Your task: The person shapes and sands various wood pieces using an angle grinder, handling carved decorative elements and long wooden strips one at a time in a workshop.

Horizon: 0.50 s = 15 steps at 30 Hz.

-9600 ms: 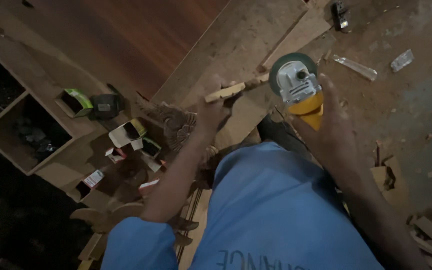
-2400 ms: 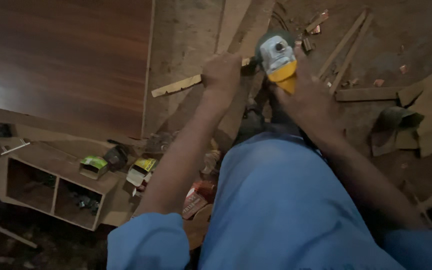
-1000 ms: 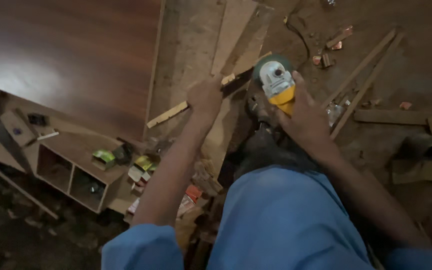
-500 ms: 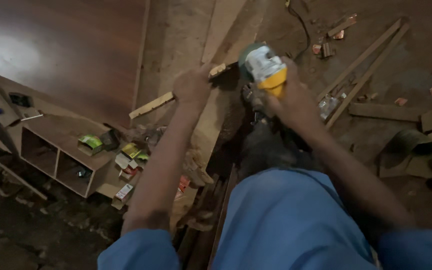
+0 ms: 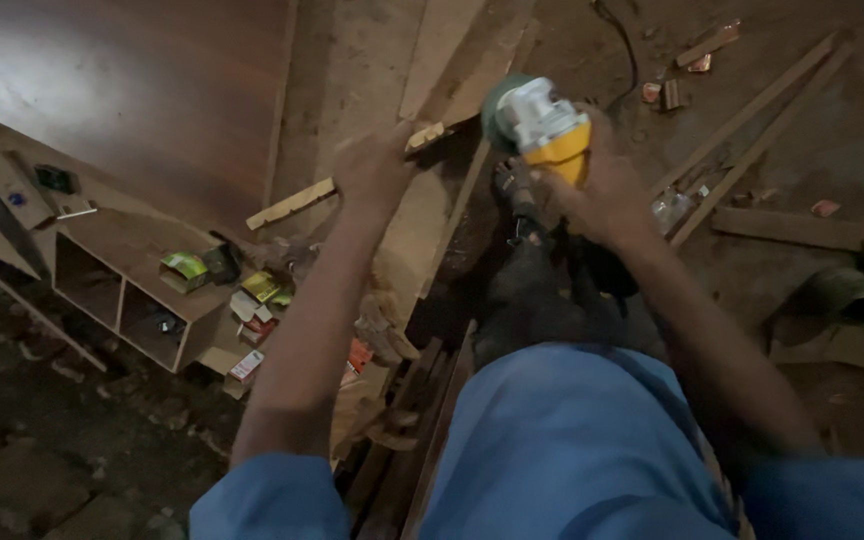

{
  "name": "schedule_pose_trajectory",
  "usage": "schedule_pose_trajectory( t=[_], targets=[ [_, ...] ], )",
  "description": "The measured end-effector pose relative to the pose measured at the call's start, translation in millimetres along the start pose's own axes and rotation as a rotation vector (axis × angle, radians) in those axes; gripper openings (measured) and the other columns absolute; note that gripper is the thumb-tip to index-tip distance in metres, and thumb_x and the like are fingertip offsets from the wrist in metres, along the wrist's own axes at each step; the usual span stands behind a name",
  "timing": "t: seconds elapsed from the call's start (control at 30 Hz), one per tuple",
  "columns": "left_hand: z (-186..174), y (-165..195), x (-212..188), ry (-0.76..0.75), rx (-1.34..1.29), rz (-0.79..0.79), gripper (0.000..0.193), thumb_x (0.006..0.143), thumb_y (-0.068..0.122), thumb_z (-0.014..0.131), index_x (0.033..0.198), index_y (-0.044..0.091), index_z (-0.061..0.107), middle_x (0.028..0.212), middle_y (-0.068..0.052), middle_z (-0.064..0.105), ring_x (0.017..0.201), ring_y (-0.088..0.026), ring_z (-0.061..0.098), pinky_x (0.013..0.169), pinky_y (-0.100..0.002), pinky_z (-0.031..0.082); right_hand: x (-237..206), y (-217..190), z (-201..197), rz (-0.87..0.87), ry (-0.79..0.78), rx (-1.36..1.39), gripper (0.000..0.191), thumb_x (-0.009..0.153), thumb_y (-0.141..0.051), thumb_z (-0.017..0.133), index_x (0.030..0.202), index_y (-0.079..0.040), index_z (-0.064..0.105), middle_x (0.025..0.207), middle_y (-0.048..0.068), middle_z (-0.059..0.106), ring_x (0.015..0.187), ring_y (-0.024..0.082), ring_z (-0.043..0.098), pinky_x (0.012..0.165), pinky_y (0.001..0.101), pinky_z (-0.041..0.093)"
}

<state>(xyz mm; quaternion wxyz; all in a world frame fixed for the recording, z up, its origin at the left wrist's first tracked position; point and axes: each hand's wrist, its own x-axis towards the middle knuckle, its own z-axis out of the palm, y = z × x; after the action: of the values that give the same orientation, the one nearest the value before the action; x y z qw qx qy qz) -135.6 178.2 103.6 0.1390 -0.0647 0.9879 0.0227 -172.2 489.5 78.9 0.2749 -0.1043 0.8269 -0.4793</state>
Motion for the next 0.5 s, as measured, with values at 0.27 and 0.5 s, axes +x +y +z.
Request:
schedule_pose_trajectory(
  t=[0.27,0.5],
  targets=[
    [4,1,2,-0.018,-0.029,-0.022,0.029,0.082,0.03,0.079,0.111,0.029,0.072,0.076,-0.008,0.073,0.074,-0.034,0.071,0.063,-0.05,0.051,35,33,-8,0.383,-0.035,0.336,0.069,0.093,-0.032,0.07,0.15,-0.011,0.037,0.125,0.012,0.064,0.105,0.025,0.067,0.085,0.0379,0.058],
    [9,-1,5,-0.037,0.075,-0.01,0.026,0.084,0.021,0.075,0.109,0.026,0.069,0.08,-0.006,0.073,0.076,-0.033,0.072,0.065,-0.048,0.053,50,57,-18,0.301,-0.061,0.523,0.059,0.101,-0.03,0.069,0.15,-0.008,0.045,0.13,0.011,0.063,0.114,0.022,0.065,0.093,0.037,0.056]
  ],
)
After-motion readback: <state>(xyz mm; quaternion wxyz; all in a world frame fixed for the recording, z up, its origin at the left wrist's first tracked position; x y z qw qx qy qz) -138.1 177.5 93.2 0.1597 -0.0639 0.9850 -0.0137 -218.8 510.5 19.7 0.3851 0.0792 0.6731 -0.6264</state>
